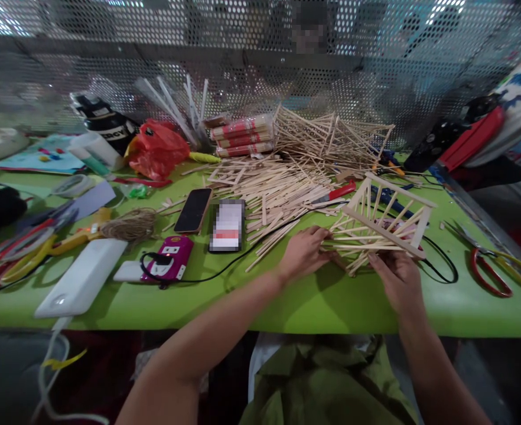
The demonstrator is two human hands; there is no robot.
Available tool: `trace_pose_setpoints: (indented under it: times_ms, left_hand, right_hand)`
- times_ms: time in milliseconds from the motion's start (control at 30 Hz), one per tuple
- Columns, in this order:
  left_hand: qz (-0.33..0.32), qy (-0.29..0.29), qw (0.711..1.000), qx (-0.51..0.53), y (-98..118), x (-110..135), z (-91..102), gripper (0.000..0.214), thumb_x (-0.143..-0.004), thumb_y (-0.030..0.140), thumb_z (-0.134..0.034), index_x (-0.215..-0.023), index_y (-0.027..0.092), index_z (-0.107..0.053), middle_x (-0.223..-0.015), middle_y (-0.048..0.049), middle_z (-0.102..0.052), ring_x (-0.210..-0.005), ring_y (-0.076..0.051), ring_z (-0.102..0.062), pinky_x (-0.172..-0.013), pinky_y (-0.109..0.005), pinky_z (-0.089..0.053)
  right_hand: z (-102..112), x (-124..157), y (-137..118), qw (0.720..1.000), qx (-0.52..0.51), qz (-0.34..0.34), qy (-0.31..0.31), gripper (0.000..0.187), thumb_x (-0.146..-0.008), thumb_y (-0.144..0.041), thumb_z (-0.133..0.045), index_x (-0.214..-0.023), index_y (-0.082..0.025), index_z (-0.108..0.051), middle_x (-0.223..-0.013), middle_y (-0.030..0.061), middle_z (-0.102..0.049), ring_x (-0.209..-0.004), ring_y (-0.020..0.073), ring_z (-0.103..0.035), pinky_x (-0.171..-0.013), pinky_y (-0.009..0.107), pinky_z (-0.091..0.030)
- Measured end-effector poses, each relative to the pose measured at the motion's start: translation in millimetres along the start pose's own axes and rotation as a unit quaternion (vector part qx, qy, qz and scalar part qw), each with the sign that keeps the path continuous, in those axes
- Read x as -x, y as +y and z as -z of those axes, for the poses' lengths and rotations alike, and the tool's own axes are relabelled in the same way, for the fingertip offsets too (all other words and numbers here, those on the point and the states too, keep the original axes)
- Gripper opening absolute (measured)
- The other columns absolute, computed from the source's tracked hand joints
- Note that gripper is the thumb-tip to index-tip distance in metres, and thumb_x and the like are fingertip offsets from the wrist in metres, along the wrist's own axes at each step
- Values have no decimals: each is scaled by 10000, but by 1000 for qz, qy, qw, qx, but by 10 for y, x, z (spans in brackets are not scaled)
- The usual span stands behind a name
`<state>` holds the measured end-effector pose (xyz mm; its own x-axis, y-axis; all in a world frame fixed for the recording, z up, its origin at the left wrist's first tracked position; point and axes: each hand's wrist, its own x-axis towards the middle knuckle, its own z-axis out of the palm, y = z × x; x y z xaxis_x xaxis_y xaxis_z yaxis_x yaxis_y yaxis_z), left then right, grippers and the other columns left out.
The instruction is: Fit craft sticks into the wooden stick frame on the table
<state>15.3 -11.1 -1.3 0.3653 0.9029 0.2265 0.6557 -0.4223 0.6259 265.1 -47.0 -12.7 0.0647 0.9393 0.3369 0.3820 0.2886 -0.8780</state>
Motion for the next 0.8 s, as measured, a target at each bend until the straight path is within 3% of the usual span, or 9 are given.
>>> trace_pose_setpoints:
  times_ms: [400, 800]
  left_hand:
    - [11, -8, 1000, 1, 18, -11, 21, 333, -904, 313, -820, -1196, 216, -693, -1170, -53, -725, -997, -203, -710, -838, -330, -576]
    - [6, -4, 1000, 6, 1, -14, -9, 323, -924, 303, -798, -1209, 203, -684, -1157, -57, -722, -979, -193, -712, -799, -313, -581]
  right_hand:
    - [8, -1, -50, 999, 8, -31, 2, 384, -886, -535, -830, -1119, -237, -761, -944, 65, -775, -881, 276, -735, -789, 412, -633]
    - [9, -5, -55, 1000, 2, -27, 2, 393, -889, -558, -829, -1090, -227, -762, -879, 63, -772, -789, 262, -721, -715, 400, -625]
